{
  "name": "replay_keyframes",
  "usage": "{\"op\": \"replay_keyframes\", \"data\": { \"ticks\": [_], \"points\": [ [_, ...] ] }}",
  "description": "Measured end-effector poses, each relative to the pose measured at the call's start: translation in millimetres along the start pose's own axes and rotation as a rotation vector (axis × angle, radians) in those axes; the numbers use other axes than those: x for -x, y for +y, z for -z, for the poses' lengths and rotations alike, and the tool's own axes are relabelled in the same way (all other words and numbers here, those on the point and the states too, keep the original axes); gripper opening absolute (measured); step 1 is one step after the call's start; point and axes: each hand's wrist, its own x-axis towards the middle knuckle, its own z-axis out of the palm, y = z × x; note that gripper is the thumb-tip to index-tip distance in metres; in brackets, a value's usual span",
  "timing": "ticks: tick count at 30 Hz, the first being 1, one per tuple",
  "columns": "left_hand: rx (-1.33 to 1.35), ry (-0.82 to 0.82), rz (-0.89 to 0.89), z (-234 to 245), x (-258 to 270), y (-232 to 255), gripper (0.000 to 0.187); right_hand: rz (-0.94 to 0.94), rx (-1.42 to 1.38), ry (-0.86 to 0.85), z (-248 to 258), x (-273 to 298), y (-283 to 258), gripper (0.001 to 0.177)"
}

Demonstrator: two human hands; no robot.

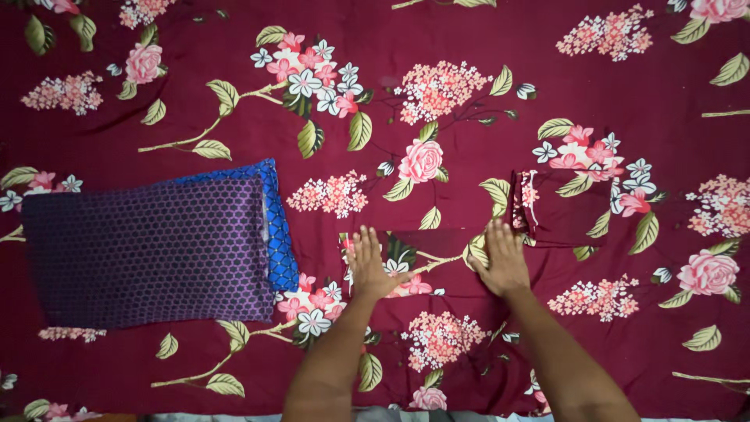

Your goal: The person takes a patterned fabric item, likely a pillowcase, and folds it multiple times on a floral bedspread before carrying it to a shelving unit.

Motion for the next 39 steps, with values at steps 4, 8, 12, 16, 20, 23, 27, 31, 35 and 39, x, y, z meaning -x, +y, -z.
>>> {"op": "replay_keyframes", "data": {
  "ticks": [4,8,12,16,20,23,27,31,35,39],
  "points": [
    [0.162,0.185,-0.163,-23,-4,-42,0.127,-0.001,-0.085,0.011,-3,2,9,0.104],
    [0.130,0.248,-0.250,-36,-12,-58,0.109,0.040,-0.091,0.049,-6,-2,12,0.102],
    [0.156,0.380,-0.237,-32,2,-60,0.091,0.080,-0.145,-0.025,9,-1,21,0.087],
    [0.367,0.388,0.154,-72,71,-26,0.059,0.139,-0.054,0.057,42,9,27,0.071],
    [1.588,0.231,0.484,-135,124,55,0.054,-0.012,-0.057,-0.247,78,-4,24,0.061],
    [2.016,0.039,0.696,-153,131,118,0.061,-0.091,-0.092,-0.361,71,-21,30,0.068],
    [1.961,-0.070,0.811,-146,95,195,0.066,0.004,-0.244,-0.165,22,-29,47,0.067],
    [2.094,-0.097,0.971,-134,65,221,0.067,-0.029,-0.626,-0.213,5,-23,61,0.056],
    [2.254,-0.180,0.934,-115,65,220,0.058,-0.083,-1.209,-0.299,20,8,49,0.044],
    [2.361,-0.061,0.881,-84,111,189,0.050,-0.241,-1.350,-0.256,48,65,31,0.043]
  ]
}}
